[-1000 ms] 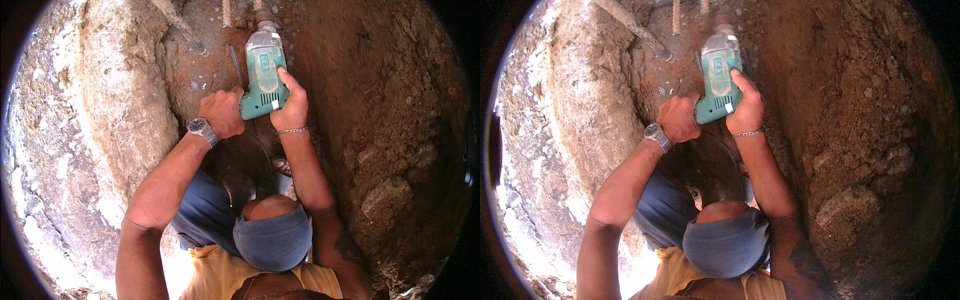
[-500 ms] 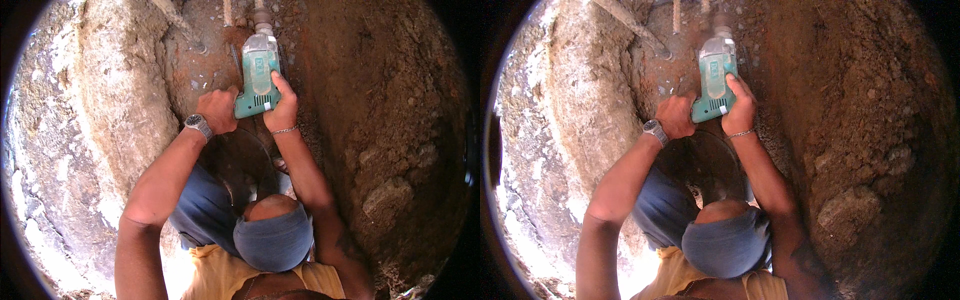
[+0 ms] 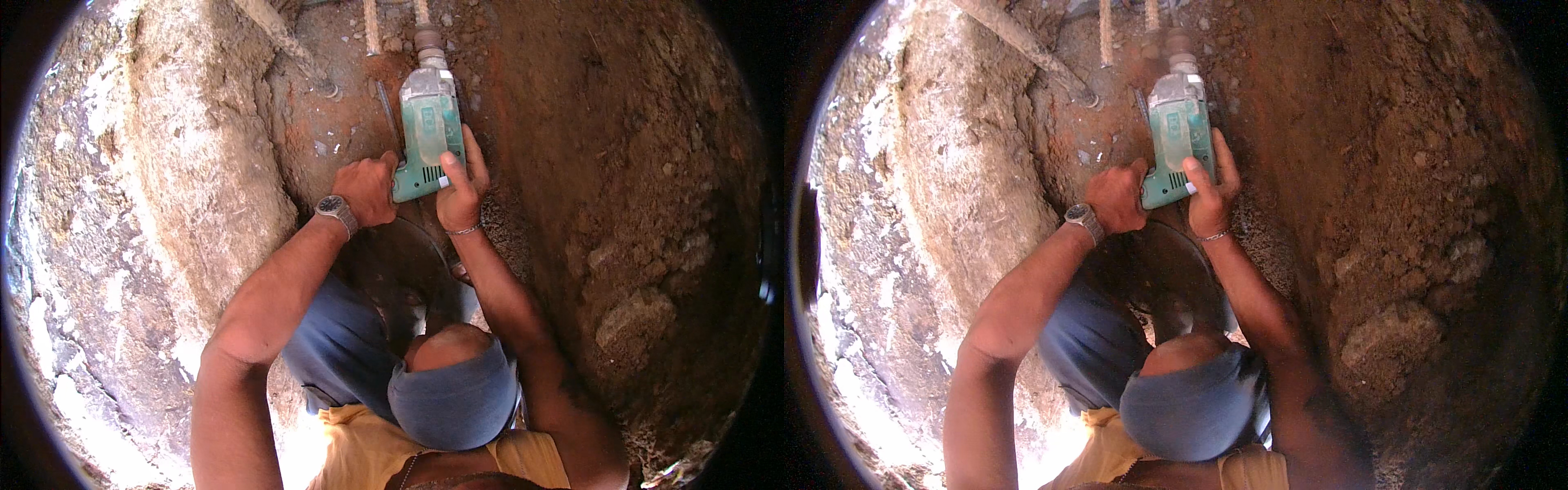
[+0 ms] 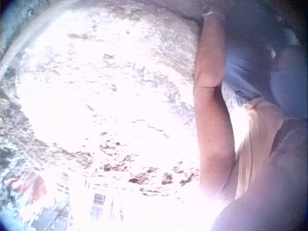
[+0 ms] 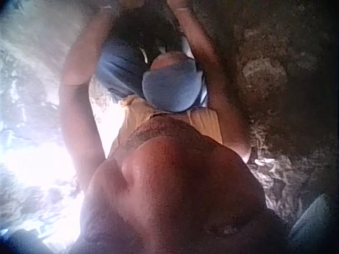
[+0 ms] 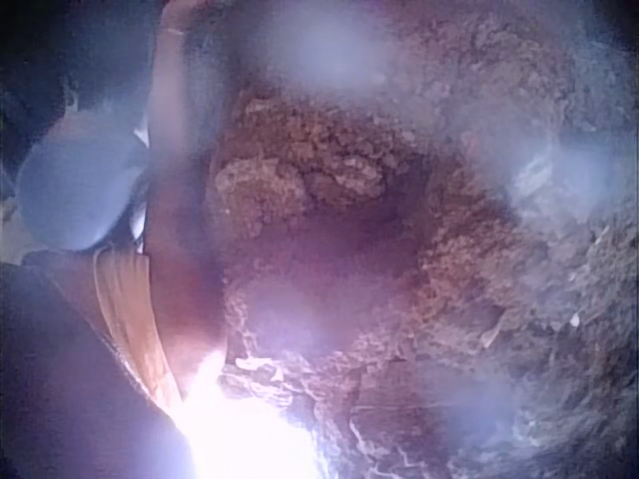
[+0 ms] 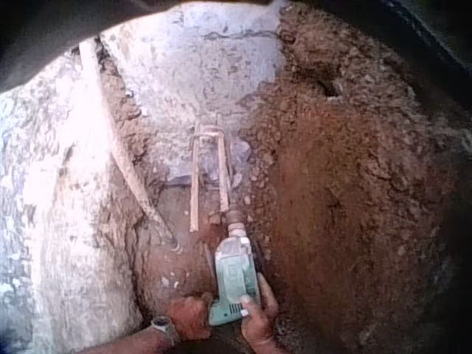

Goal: The person uses a green electric drill to bore holes into the concrete floor of a narrow trench. They repeatedly position the drill, operate it to penetrate the surface, and withdraw the bit to clear debris.

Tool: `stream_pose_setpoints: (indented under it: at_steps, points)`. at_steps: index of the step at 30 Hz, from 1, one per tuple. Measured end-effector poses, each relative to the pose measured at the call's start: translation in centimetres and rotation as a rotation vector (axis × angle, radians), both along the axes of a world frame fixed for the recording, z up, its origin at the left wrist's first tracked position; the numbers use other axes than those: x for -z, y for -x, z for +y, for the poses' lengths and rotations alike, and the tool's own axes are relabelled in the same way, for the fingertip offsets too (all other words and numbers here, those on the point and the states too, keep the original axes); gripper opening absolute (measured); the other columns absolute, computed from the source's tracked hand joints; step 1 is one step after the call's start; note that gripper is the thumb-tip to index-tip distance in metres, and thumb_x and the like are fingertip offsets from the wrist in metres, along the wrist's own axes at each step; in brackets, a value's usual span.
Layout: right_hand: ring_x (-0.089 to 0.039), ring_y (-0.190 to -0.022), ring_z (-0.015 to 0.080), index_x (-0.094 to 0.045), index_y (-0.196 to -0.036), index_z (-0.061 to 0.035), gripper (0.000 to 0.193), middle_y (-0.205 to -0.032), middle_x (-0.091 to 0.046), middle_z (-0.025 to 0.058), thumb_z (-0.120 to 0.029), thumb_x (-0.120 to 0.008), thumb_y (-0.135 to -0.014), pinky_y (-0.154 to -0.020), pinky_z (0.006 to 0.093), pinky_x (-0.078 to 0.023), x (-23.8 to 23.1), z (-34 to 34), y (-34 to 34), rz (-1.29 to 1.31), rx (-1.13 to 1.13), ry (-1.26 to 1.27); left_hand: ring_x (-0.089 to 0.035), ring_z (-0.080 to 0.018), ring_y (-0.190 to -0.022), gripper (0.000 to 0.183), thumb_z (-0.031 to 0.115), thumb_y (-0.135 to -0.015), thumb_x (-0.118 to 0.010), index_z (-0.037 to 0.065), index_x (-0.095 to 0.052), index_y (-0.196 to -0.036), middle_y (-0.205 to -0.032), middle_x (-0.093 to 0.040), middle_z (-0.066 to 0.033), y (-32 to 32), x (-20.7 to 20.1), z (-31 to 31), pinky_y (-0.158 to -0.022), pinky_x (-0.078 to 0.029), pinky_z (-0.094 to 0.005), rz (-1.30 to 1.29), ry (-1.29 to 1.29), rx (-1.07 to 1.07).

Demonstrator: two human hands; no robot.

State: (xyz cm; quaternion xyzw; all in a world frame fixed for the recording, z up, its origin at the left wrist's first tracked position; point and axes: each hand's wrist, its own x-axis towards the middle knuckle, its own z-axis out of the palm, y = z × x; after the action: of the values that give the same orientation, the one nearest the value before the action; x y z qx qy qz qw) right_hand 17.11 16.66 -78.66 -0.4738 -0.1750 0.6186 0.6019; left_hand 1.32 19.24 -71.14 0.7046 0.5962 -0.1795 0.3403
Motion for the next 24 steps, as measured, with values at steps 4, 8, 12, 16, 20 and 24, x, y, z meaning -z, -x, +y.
stream_pose_setpoints:
  at_steps: [4, 8, 12, 16, 20, 24]
  points:
    - [-0.057, -0.122, 0.0239, -0.044, -0.144, 0.0119, 0.074, -0.137, -0.057, 0.0189, -0.020, -0.076, -0.085, -0.105, 0.0353, -0.043, -0.9, 0.4, 0.2, -0.060, -0.015, 0.069, -0.070, -0.0435, -0.093, 0.044, 0.014, -0.071, -0.074, 0.003, -0.056, -0.111, -0.093, -0.071, -0.0245, -0.5, -0.6, 0.1, -0.084, -0.056, -0.0515, 0.043, 0.021, -0.017]
    - [-0.059, -0.118, 0.0227, -0.046, -0.142, 0.0119, 0.072, -0.134, -0.060, 0.0169, -0.020, -0.076, -0.085, -0.103, 0.0339, -0.045, -0.8, 0.6, -0.1, -0.091, -0.018, 0.074, -0.070, -0.0436, -0.094, 0.044, 0.013, -0.071, -0.073, 0.003, -0.056, -0.111, -0.093, -0.071, -0.0242, -0.7, -0.4, -0.1, -0.084, -0.056, -0.0511, 0.036, 0.000, -0.026]
    - [-0.059, -0.117, 0.0215, -0.048, -0.141, 0.0114, 0.069, -0.131, -0.062, 0.0153, -0.019, -0.075, -0.086, -0.102, 0.0332, -0.045, -0.4, 0.7, -0.4, -0.063, -0.024, 0.055, -0.070, -0.0436, -0.094, 0.044, 0.012, -0.071, -0.073, 0.002, -0.055, -0.111, -0.093, -0.072, -0.0241, -1.0, -1.1, 0.0, -0.084, -0.056, -0.0514, 0.049, -0.008, -0.013]
    - [-0.059, -0.116, 0.0213, -0.049, -0.141, 0.0106, 0.067, -0.130, -0.062, 0.0146, -0.019, -0.074, -0.086, -0.101, 0.0322, -0.045, -1.3, 0.8, -0.3, -0.030, -0.009, 0.099, -0.070, -0.0436, -0.094, 0.046, 0.011, -0.071, -0.073, 0.002, -0.053, -0.111, -0.093, -0.072, -0.0237, -1.2, -1.7, -0.2, -0.084, -0.056, -0.0514, 0.057, -0.031, -0.022]
    - [-0.060, -0.113, 0.0203, -0.052, -0.139, 0.0088, 0.064, -0.126, -0.063, 0.0127, -0.019, -0.073, -0.086, -0.100, 0.0316, -0.045, -1.3, 0.9, -0.5, 0.012, -0.019, 0.059, -0.070, -0.0438, -0.092, 0.050, 0.010, -0.071, -0.074, 0.003, -0.049, -0.113, -0.092, -0.072, -0.0231, -1.6, -2.3, -0.6, -0.082, -0.057, -0.0506, 0.098, -0.077, -0.032]
    - [-0.060, -0.109, 0.0184, -0.055, -0.136, 0.0069, 0.058, -0.121, -0.065, 0.0102, -0.019, -0.072, -0.086, -0.097, 0.0309, -0.046, -1.8, 1.0, -0.4, 0.052, -0.008, 0.044, -0.070, -0.0443, -0.090, 0.052, 0.009, -0.071, -0.075, 0.003, -0.046, -0.114, -0.091, -0.072, -0.0231, -1.9, -3.2, -0.6, -0.080, -0.057, -0.0507, 0.074, -0.106, -0.023]
